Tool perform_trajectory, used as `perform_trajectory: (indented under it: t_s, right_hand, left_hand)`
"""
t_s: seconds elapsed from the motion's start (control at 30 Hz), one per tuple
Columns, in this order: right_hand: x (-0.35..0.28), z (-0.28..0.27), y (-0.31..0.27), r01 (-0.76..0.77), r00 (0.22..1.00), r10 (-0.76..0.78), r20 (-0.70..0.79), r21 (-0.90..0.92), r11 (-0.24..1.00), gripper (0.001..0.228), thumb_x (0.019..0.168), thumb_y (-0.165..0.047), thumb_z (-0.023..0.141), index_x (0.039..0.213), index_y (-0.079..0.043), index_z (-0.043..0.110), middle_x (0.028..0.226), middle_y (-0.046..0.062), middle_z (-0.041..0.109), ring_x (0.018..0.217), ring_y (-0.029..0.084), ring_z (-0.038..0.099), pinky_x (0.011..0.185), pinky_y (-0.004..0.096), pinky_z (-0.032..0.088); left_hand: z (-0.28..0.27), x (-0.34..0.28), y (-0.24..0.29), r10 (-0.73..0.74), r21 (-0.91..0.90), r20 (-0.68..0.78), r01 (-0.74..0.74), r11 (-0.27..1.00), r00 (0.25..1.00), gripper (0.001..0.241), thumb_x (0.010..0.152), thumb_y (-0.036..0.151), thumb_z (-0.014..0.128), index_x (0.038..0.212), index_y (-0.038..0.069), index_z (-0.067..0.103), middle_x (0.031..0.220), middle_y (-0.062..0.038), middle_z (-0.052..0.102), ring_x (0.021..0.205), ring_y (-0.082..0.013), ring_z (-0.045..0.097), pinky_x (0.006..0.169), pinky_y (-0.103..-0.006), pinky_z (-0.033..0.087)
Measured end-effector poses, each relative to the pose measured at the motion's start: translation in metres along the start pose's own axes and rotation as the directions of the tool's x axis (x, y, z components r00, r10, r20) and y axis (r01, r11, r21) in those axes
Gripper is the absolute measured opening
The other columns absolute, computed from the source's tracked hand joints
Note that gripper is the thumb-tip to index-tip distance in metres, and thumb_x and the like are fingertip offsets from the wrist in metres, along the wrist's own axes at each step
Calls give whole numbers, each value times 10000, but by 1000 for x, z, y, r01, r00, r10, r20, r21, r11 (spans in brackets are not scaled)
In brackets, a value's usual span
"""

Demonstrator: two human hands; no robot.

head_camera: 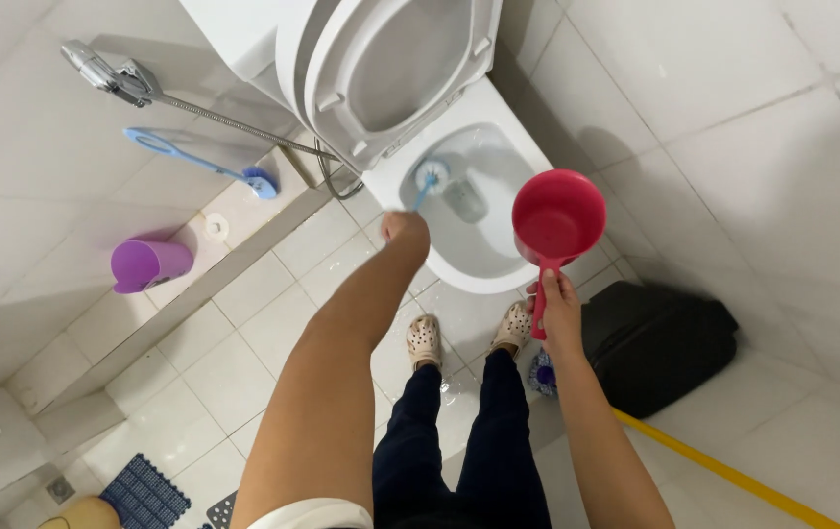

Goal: The person cleans a toilet bowl using a blue toilet brush and a pink plastic scoop. They scrub the inside of the bowl, rinse the brush, and then use a white scrubbing brush to clean the toilet seat and rim. The person repeatedly fills the pink scoop with water from a sink to rinse the brushes and flush the toilet.

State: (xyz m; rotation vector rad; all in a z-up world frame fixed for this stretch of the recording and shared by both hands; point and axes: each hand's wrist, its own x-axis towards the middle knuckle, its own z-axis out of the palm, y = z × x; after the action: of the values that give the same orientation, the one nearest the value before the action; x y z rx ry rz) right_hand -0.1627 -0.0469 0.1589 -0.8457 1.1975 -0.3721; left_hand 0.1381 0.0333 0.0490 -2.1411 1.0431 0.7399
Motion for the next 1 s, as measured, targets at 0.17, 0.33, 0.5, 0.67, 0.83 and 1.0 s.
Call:
perform_trajectory:
  t_s: [0.17,0.33,0.5,0.67,0.83,1.0]
  right_hand:
    - [13,9,-6,14,1000,-15,2,38,999,351,1059,-350,555,1208,-35,596,883,57,626,667,133,580,589,295,527]
    - [37,6,-7,-3,998,3,-67,-2,1000,346,1021,-351,553,1258,-104,598,857,39,629,663,124,589,584,290,527]
    - [77,-10,15,16,998,-13,-65,58,998,320,1052,-338,548,1199,-59,607,838,42,628,669,129,587,594,286,514]
    - [96,-35,24,25,999,-22,-49,58,998,311,1077,-327,542,1161,-31,592,832,44,619,661,133,573,609,292,511]
    - [96,-41,1,-16,996,19,-86,29,999,293,1058,-333,521,1177,-78,606,813,35,606,645,130,565,593,303,507]
    - [117,-43,-4,47,999,-47,-2,8,999,313,1073,-334,529,1167,-46,604,826,35,606,673,129,568,620,290,504]
  left_hand:
    - [2,-6,25,138,21,111,-141,990,984,270,750,95,796,1019,76,787,925,-60,732,724,-212,667,438,-347,410]
    - [-20,28,38,164,339,119,-196,920,979,262,712,36,758,959,94,825,834,-30,766,628,-160,678,440,-294,363]
    - [115,152,77,59,-348,31,-44,936,998,244,889,193,687,1113,116,746,1134,-65,666,967,-263,695,648,-426,581]
    - [88,120,112,181,-925,274,207,320,945,274,1040,250,562,1157,28,670,1207,-211,707,946,-290,702,782,-457,585]
    - [56,120,118,208,-897,375,410,-165,903,258,1048,196,527,1144,-18,634,1218,-274,676,1033,-384,770,792,-471,639]
    - [59,174,111,-61,-671,158,152,725,986,278,1031,207,566,1127,9,736,1189,-203,731,1022,-288,727,833,-384,610]
